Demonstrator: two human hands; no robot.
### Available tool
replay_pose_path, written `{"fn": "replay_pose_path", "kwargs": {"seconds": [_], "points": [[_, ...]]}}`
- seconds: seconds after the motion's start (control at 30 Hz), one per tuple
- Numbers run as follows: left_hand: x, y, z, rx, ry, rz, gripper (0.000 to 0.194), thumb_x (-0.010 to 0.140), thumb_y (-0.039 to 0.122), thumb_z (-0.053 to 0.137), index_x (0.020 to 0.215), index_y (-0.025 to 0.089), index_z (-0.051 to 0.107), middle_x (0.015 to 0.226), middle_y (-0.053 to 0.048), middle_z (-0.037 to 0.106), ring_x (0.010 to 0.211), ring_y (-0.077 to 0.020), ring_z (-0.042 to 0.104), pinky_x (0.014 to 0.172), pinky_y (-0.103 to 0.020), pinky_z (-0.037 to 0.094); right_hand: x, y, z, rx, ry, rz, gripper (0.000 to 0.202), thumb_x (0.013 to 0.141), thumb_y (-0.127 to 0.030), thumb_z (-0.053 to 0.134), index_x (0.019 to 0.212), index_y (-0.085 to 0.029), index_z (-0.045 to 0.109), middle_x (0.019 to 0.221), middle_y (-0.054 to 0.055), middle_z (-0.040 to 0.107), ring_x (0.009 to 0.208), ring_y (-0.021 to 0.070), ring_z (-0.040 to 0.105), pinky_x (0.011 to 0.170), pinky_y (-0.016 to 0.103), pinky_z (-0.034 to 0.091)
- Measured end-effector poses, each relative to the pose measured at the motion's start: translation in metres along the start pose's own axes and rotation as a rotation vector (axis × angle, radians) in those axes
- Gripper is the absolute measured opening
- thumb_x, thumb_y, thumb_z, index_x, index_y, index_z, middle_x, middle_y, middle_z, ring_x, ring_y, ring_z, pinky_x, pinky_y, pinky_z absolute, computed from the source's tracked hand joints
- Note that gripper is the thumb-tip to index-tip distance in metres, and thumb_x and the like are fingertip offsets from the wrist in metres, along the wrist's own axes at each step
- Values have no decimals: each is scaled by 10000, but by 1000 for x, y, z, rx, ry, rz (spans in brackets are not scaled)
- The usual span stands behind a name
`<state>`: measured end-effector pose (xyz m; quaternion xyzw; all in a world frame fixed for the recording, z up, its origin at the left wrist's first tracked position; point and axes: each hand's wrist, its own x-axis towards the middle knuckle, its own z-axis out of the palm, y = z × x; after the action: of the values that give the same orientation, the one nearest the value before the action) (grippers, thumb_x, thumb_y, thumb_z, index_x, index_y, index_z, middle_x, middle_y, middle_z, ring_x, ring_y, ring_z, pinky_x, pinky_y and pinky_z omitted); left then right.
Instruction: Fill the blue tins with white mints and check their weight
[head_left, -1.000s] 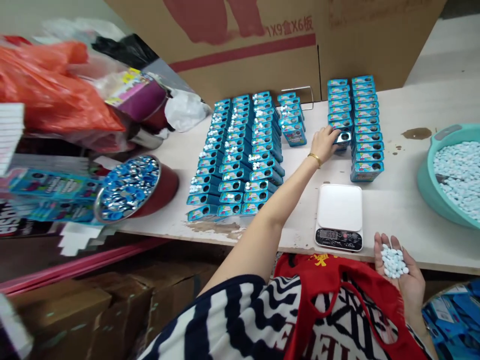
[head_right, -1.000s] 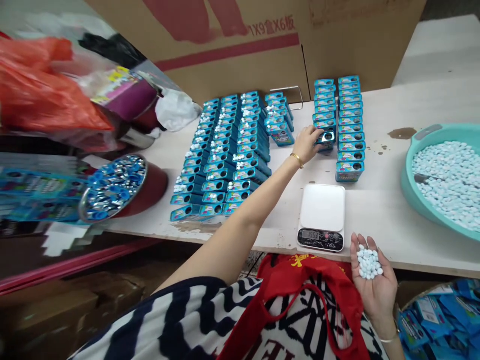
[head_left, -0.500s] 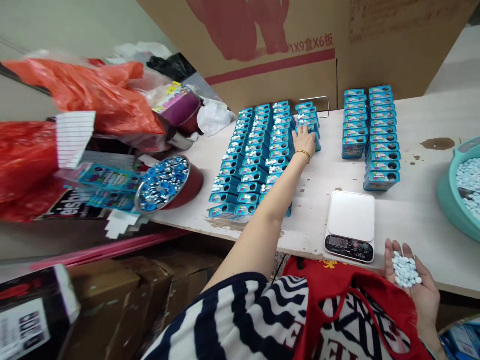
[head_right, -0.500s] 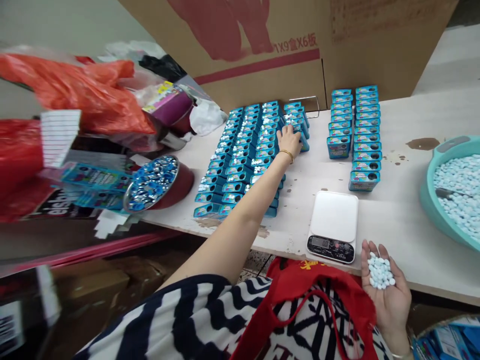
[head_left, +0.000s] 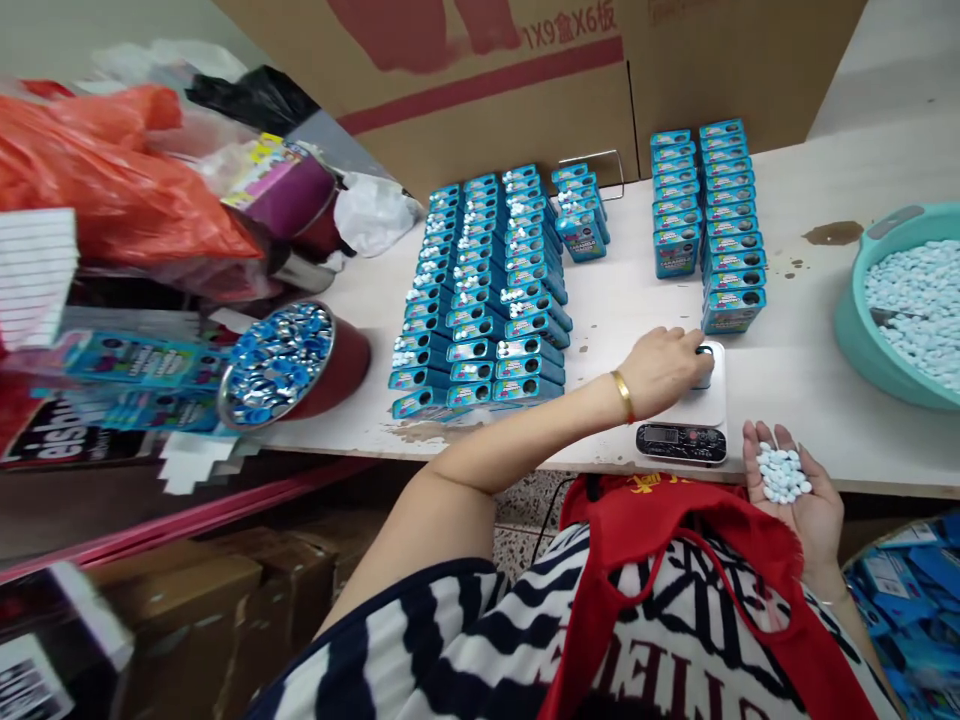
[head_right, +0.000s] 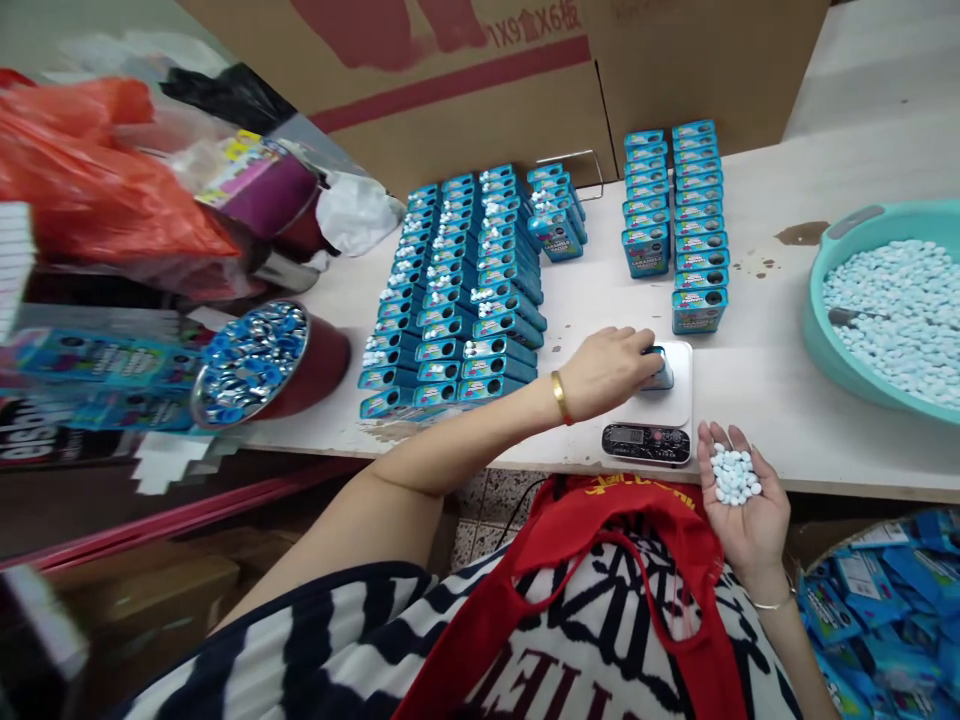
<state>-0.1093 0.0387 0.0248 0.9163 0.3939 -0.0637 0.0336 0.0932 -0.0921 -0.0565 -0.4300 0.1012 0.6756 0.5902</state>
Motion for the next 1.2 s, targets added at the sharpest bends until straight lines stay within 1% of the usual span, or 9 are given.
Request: {"fn": "replay_pose_path", "kwargs": {"seconds": [0.1, 0.17, 0.3, 0.4, 0.5, 0.63, 0.73, 0.97, 1.2], "points": [[11, 6, 9, 5, 8, 49, 244, 974, 235, 449, 1007, 183, 685, 1043, -114, 661, 919, -226, 610, 701, -334, 375, -6, 0, -3, 15, 9, -24, 326, 812, -216, 589, 1133, -168, 624, 1256, 109, 669, 1244, 244, 604, 956, 363, 580], [12, 3, 7, 9, 29, 61, 221, 963, 286, 499, 1056, 173, 665, 1068, -108, 665, 949, -232, 606, 746, -341, 390, -9, -1, -5, 28, 20, -40, 334, 806, -208, 589, 1136, -162, 622, 1259, 120, 667, 1241, 247, 607, 956, 365, 580], [-4, 8, -4, -42, 167, 54, 300, 959, 388, 535, 1127, 151, 607, 1120, -107, 647, 996, -232, 591, 792, -339, 416, -9, -1, -6, 40, 23, -29, 330, 815, -207, 570, 1136, -161, 627, 1268, 122, 662, 1240, 244, 608, 957, 368, 582], [-21, 38, 3, -169, 195, 154, 277, 999, 372, 449, 1107, 163, 597, 1066, -92, 646, 940, -191, 597, 734, -307, 441, -7, 2, -6, 17, 22, -2, 320, 844, -231, 547, 1145, -175, 638, 1266, 101, 668, 1212, 226, 628, 956, 368, 581], [-29, 78, 30, -261, 144, 323, 312, 1012, 358, 411, 1219, 186, 568, 1162, -89, 624, 928, -174, 608, 680, -284, 466, -7, 6, -2, -37, 16, 43, 328, 865, -278, 532, 1164, -197, 640, 1266, 87, 672, 1193, 216, 639, 1002, 427, 548], [-23, 112, 64, -253, 160, 297, 334, 1028, 251, 324, 1213, 185, 594, 1199, -92, 612, 888, -178, 623, 686, -301, 497, -9, 10, 4, -48, 19, 61, 307, 855, -274, 538, 1131, -195, 645, 1265, 101, 672, 1204, 234, 632, 1077, 513, 471], [-18, 118, 70, -295, 176, 304, 307, 1021, 216, 347, 1140, 177, 627, 1130, -88, 629, 865, -163, 636, 667, -287, 497, -10, 11, 7, -21, 44, 58, 270, 850, -262, 546, 1089, -199, 656, 1235, 97, 684, 1193, 234, 639, 1097, 523, 450], [-17, 116, 66, -355, 196, 315, 269, 1009, 191, 389, 1075, 165, 648, 1062, -88, 628, 866, -152, 640, 645, -273, 493, -5, 11, 5, -6, 59, 52, 241, 834, -253, 574, 1049, -211, 674, 1200, 75, 696, 1218, 222, 622, 1121, 493, 436], [-12, 117, 84, -342, 251, 262, 292, 1013, 188, 361, 1059, 188, 650, 1034, -76, 626, 910, -159, 640, 701, -271, 497, -1, 13, 10, -22, 59, 61, 230, 831, -255, 571, 1033, -203, 669, 1177, 76, 706, 1201, 217, 633, 1113, 487, 445]]}}
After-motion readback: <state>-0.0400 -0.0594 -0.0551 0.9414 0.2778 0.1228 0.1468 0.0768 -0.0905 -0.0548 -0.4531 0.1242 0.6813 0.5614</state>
